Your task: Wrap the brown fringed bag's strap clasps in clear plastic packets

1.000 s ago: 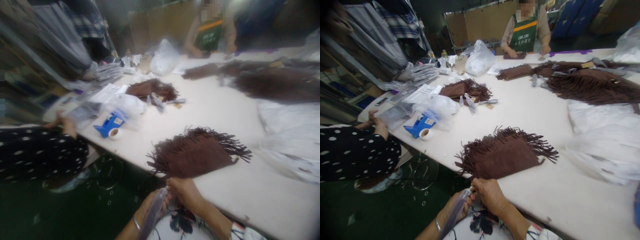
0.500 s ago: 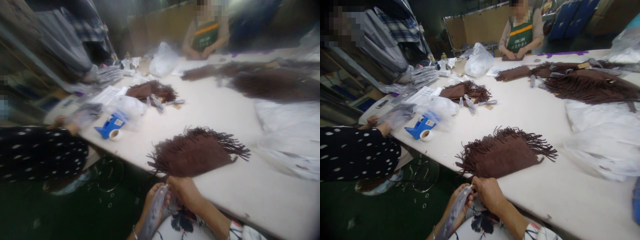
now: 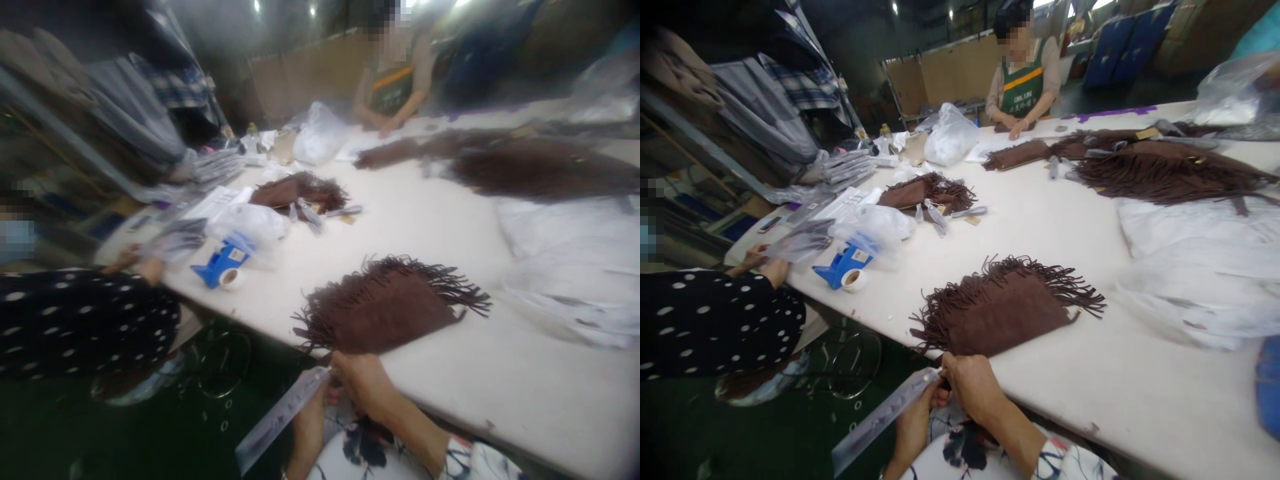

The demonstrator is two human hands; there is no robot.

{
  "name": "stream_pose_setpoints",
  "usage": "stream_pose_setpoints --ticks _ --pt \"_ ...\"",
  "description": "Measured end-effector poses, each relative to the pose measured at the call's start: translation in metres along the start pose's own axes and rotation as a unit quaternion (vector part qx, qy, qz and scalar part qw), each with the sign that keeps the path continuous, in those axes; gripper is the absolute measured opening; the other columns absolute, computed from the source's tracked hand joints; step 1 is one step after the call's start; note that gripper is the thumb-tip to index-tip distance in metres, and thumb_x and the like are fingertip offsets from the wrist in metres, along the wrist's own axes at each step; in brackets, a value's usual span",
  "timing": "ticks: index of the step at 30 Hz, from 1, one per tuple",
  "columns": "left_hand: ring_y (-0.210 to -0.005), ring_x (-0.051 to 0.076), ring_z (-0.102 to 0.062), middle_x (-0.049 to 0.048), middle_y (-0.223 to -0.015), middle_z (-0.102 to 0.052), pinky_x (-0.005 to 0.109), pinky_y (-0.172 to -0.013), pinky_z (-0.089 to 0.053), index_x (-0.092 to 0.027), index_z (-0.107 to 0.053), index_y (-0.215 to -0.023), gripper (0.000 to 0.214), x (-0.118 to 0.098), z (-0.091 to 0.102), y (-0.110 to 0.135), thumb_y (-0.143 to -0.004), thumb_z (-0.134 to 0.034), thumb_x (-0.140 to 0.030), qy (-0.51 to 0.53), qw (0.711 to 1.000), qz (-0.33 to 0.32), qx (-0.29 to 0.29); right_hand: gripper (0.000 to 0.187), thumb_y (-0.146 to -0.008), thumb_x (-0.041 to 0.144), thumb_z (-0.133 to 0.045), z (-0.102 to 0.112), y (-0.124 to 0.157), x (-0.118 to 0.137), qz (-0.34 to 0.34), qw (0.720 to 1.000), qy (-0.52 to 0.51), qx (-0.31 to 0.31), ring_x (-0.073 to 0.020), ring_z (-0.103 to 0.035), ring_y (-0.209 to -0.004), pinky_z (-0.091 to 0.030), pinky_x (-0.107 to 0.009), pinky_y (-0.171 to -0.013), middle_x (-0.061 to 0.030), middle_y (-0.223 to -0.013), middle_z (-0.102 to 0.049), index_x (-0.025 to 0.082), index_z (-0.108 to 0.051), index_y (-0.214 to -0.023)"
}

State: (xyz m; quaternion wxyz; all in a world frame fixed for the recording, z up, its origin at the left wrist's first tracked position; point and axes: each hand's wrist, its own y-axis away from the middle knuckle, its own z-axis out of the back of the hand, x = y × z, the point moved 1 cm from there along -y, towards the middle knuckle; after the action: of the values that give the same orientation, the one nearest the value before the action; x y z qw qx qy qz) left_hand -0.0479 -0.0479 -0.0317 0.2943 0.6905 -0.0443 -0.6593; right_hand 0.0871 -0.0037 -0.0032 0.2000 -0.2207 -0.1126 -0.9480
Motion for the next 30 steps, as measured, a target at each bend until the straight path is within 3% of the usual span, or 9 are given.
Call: stream_pose_setpoints --ticks 7,14,20,25,30 --pt "-0.058 0.018 -0.066 0.0077 -0.074 -0.071 0.025 -0.053 -0.053 -0.011 -0.069 -0.084 0.022 0.005 0.001 0.000 -0.071 -0.074 -0.027 0.028 0.998 0.053 -0.012 0.008 -0.085 0.021 -0.056 -0.005 0.001 0.003 0.000 1.000 0.017 0.004 -0.0203 -0.067 -0.074 -0.032 -0.026 -0.055 -0.0032 -0.084 -0.071 0.022 -0.057 -0.093" --pt "-0.062 0.015 -0.067 0.0084 -0.080 -0.072 0.021 -0.053 -0.052 -0.011 -0.066 -0.084 0.015 0.005 -0.002 0.004 -0.071 -0.074 -0.013 0.163 0.978 0.129 -0.024 0.011 -0.082 0.016 -0.059 -0.009 0.002 0.008 0.014 0.999 0.030 -0.010 -0.0191 -0.065 -0.071 -0.034 -0.025 -0.055 -0.0044 -0.082 -0.069 0.020 -0.056 -0.093" --pt "-0.065 0.013 -0.068 0.0056 -0.078 -0.072 0.017 -0.052 -0.051 -0.013 -0.064 -0.085 0.008 -0.018 -0.009 0.014 -0.079 -0.068 -0.010 0.235 0.947 0.217 -0.030 0.009 -0.084 0.012 -0.059 -0.026 0.007 0.009 0.100 0.991 0.069 -0.062 -0.0196 -0.062 -0.072 -0.037 -0.028 -0.057 -0.0038 -0.081 -0.065 0.018 -0.054 -0.088" --pt "-0.046 0.008 -0.059 0.0001 -0.059 -0.064 0.014 -0.043 -0.045 -0.013 -0.060 -0.080 0.005 -0.010 -0.008 0.005 -0.083 -0.064 -0.012 0.221 0.935 0.275 -0.041 0.008 -0.087 0.018 -0.058 -0.046 0.010 0.003 0.143 0.978 0.116 -0.097 -0.0198 -0.061 -0.064 -0.040 -0.031 -0.055 -0.0021 -0.079 -0.065 0.019 -0.051 -0.088" --pt "-0.039 0.007 -0.053 -0.0033 -0.052 -0.057 0.012 -0.037 -0.040 -0.016 -0.057 -0.075 0.009 0.005 0.002 -0.015 -0.083 -0.062 -0.014 0.190 0.932 0.307 0.030 0.010 -0.089 0.025 -0.057 -0.053 0.008 0.000 0.152 0.975 0.128 -0.104 -0.0202 -0.061 -0.062 -0.045 -0.032 -0.054 -0.0010 -0.077 -0.065 0.018 -0.051 -0.090"
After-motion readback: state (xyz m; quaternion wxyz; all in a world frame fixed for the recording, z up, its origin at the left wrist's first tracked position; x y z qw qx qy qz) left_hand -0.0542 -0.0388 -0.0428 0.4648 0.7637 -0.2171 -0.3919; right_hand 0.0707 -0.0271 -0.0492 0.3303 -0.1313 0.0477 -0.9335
